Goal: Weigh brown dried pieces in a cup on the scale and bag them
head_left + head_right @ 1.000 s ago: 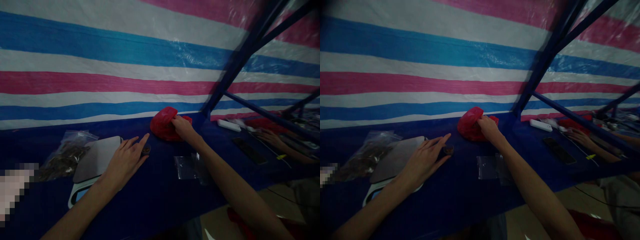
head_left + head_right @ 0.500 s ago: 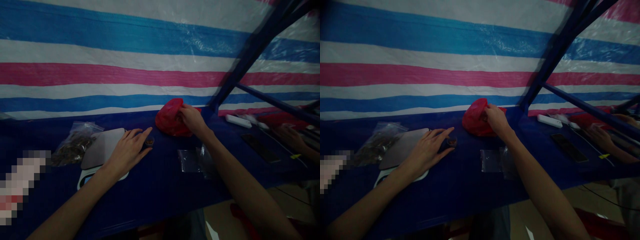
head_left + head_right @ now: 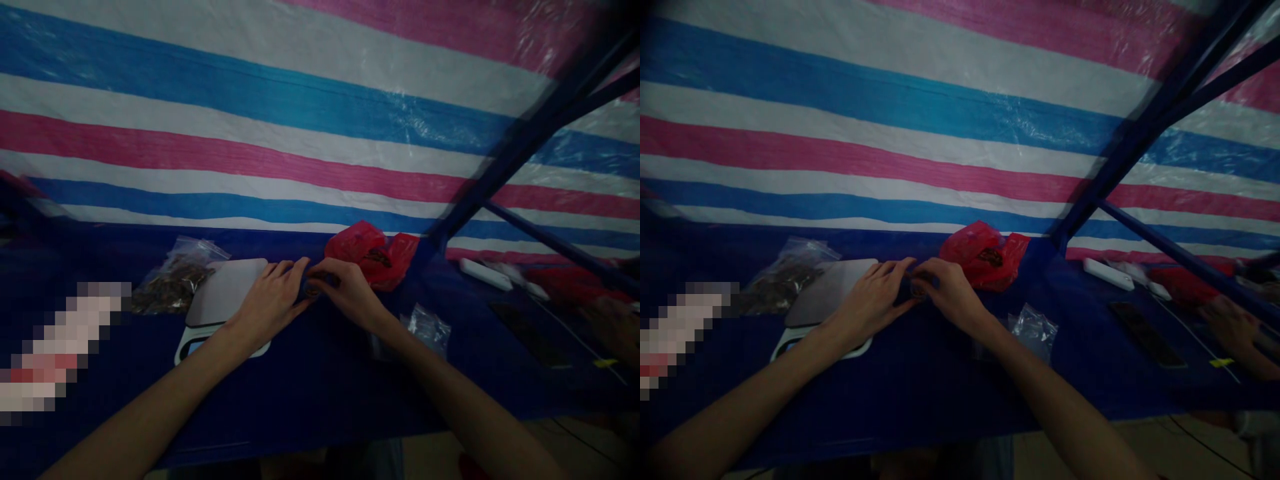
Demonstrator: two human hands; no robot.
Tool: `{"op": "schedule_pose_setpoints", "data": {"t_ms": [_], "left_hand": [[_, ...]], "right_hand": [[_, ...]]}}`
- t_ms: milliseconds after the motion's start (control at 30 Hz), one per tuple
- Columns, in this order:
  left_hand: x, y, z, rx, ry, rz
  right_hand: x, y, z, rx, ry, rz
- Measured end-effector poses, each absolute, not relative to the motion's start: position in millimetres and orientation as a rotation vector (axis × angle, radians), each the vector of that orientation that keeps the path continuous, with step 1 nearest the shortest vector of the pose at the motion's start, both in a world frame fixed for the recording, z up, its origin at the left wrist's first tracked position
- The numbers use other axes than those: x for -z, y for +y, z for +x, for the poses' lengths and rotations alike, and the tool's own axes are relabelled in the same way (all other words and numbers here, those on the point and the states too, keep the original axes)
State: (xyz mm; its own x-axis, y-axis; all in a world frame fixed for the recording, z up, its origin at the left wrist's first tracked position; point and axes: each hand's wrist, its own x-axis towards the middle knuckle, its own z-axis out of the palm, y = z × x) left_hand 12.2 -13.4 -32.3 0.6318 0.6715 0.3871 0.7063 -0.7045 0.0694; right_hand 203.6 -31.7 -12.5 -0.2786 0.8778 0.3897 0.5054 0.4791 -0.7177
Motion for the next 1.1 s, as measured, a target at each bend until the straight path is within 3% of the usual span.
{"op": "schedule_pose_setpoints", "data": {"t_ms": [133,300,433,567,700,1100], "left_hand": [[33,-14,13,0.609,-1.145,-2.760],[37,-13,13,0.636,-1.125,-2.776],[37,-13,13,0.639,-1.131,-2.787],[33,-15,13,0.614,-1.096,-2.804],[32,-16,13,0.603,-1.001,-2.863],[43,-11,11,0.631,-0.965,-2.849]], "right_hand": [[21,-30,203,-0.726,-1.900,-1.178],[19,-29,201,-0.625,-1.964,-1.148],[2,-21,230,-0.265,-1.863,-1.248],[-7,-7,291,0.120,-1.856,-1.723],[9,1,323,0.126,-2.124,-2.096],[30,13,320,0.116,-2.192,-1.953]]}}
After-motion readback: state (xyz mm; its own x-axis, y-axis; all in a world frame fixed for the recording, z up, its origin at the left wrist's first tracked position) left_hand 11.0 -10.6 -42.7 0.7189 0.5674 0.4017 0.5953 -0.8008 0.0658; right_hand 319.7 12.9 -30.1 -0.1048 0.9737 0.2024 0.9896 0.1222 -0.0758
